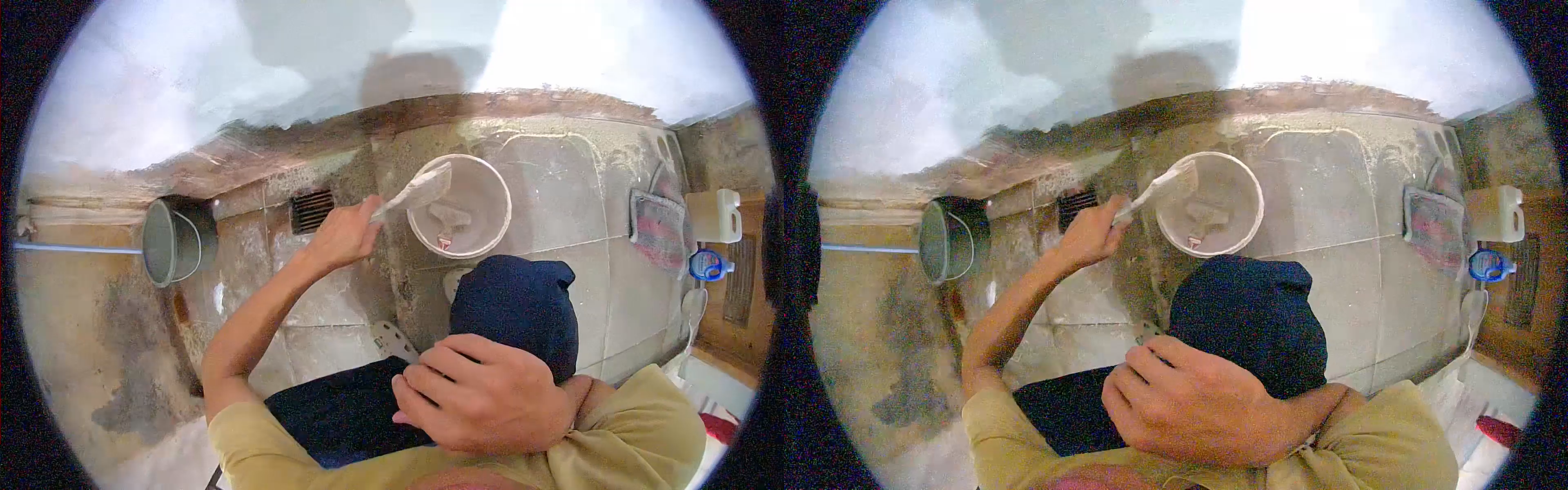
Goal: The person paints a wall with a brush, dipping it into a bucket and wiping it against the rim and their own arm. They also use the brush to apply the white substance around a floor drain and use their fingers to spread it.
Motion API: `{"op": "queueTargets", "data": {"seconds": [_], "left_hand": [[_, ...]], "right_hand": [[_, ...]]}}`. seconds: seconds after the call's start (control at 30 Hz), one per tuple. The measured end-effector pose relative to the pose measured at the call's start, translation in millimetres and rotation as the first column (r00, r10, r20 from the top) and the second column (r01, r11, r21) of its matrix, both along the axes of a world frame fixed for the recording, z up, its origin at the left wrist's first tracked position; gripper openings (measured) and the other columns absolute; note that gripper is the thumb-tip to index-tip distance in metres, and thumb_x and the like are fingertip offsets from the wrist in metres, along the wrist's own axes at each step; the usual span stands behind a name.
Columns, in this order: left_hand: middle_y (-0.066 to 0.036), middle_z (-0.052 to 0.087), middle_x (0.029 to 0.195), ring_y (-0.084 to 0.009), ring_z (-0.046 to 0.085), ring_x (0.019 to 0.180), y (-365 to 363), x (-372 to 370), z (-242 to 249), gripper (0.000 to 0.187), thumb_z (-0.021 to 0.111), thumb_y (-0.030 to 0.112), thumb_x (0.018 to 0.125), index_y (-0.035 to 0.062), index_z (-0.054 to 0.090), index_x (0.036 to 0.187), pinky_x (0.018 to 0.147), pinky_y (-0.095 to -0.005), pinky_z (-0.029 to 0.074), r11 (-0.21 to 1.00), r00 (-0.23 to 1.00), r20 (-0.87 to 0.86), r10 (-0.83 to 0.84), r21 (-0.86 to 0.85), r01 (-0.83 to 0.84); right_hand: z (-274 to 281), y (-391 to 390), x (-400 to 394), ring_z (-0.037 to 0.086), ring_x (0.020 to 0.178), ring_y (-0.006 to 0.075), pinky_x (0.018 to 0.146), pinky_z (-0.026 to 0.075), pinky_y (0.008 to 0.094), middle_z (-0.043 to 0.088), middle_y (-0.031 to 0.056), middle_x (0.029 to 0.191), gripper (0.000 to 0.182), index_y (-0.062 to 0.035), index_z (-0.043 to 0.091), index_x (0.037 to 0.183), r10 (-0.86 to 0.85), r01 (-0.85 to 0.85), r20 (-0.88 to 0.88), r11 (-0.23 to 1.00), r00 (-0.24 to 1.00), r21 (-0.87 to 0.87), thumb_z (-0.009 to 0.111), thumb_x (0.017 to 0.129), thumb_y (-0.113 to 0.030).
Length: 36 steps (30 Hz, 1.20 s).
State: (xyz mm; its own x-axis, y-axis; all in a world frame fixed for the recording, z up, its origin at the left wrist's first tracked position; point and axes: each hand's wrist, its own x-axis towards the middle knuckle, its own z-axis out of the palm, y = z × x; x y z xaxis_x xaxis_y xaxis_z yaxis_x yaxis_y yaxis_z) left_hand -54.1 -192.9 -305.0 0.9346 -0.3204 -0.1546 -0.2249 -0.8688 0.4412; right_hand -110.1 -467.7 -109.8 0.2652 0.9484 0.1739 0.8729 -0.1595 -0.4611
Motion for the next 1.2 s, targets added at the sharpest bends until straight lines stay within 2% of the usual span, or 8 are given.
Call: {"op": "queueTargets", "data": {"seconds": [0.2,0.27,0.37,0.47,0.67,0.9,1.03,1.2], "left_hand": [[-0.022,0.064,0.076,-0.0403,0.064,0.070,16.3,-12.0,-8.8,0.032,0.058,0.019,0.089,0.0041,0.049,0.116,0.063,-0.0505,0.050,0.995,0.987,0.133,0.085,-0.057,-0.078],[-0.020,0.063,0.071,-0.0399,0.063,0.064,28.9,-6.9,-18.7,0.030,0.058,0.019,0.091,0.0042,0.051,0.115,0.060,-0.0495,0.050,0.996,0.934,0.356,0.013,-0.089,0.020],[-0.021,0.062,0.068,-0.0412,0.061,0.061,45.6,6.7,-32.2,0.026,0.055,0.019,0.093,0.0042,0.049,0.113,0.056,-0.0507,0.049,0.990,0.884,0.451,0.123,-0.123,-0.075],[-0.024,0.060,0.066,-0.0446,0.060,0.062,66.5,15.5,-33.8,0.021,0.052,0.017,0.094,0.0035,0.046,0.109,0.056,-0.0534,0.047,0.950,0.909,0.299,0.291,0.021,-0.312],[-0.027,0.060,0.067,-0.0488,0.059,0.064,119.1,13.3,-44.6,0.020,0.051,0.017,0.094,0.0028,0.041,0.104,0.057,-0.0578,0.046,0.903,0.816,0.447,0.367,0.038,-0.427],[-0.027,0.062,0.070,-0.0480,0.061,0.067,130.4,0.0,-25.8,0.024,0.050,0.023,0.095,0.0032,0.047,0.110,0.059,-0.0578,0.047,0.839,0.797,0.328,0.508,0.023,-0.544],[-0.027,0.062,0.070,-0.0471,0.061,0.066,135.4,3.6,-38.6,0.028,0.050,0.026,0.095,0.0024,0.049,0.111,0.060,-0.0569,0.048,0.819,0.762,0.392,0.516,0.034,-0.572],[-0.026,0.063,0.069,-0.0455,0.062,0.067,149.8,11.6,-37.8,0.037,0.049,0.033,0.095,-0.0021,0.060,0.093,0.061,-0.0557,0.049,0.753,0.696,0.419,0.583,0.042,-0.657]], "right_hand": [[-4.5,3.2,-4.5,0.060,0.079,0.0164,0.074,0.048,0.0289,0.061,0.0014,0.077,0.023,-0.0064,0.065,0.083,-0.113,0.114,0.064,0.993,0.992,-0.009,0.067,0.075,-0.028],[-6.9,3.5,-4.5,0.058,0.076,0.0176,0.071,0.046,0.0294,0.059,0.0022,0.074,0.018,-0.0068,0.063,0.077,-0.150,0.147,0.038,0.987,0.988,0.057,0.063,0.074,-0.025],[-6.4,3.6,-4.0,0.058,0.078,0.0173,0.074,0.047,0.0296,0.058,0.0003,0.076,0.024,-0.0085,0.064,0.082,-0.203,0.200,0.028,0.977,0.979,0.070,0.070,0.072,-0.029],[3.7,5.9,3.4,0.063,0.080,0.0158,0.073,0.051,0.0297,0.065,-0.0011,0.086,0.031,-0.0101,0.068,0.090,-0.181,0.181,0.014,0.982,0.983,-0.047,0.077,0.069,-0.031],[0.7,13.2,7.6,0.063,0.080,0.0182,0.072,0.050,0.0315,0.067,-0.0003,0.087,0.033,-0.0104,0.068,0.090,-0.229,0.229,0.022,0.973,0.973,0.018,0.079,0.067,-0.032],[0.5,17.9,5.6,0.063,0.083,0.0169,0.074,0.050,0.0316,0.065,-0.0014,0.087,0.033,-0.0125,0.066,0.093,-0.205,0.208,0.079,0.978,0.975,-0.026,0.076,0.070,-0.034],[0.2,24.5,1.5,0.063,0.082,0.0175,0.073,0.050,0.0315,0.066,-0.0010,0.088,0.034,-0.0122,0.066,0.093,-0.210,0.213,0.088,0.977,0.974,-0.022,0.076,0.070,-0.035],[1.4,30.7,-2.7,0.064,0.081,0.0181,0.073,0.050,0.0319,0.067,0.0000,0.090,0.036,-0.0114,0.066,0.094,-0.227,0.231,0.106,0.973,0.968,-0.029,0.076,0.070,-0.035]]}}
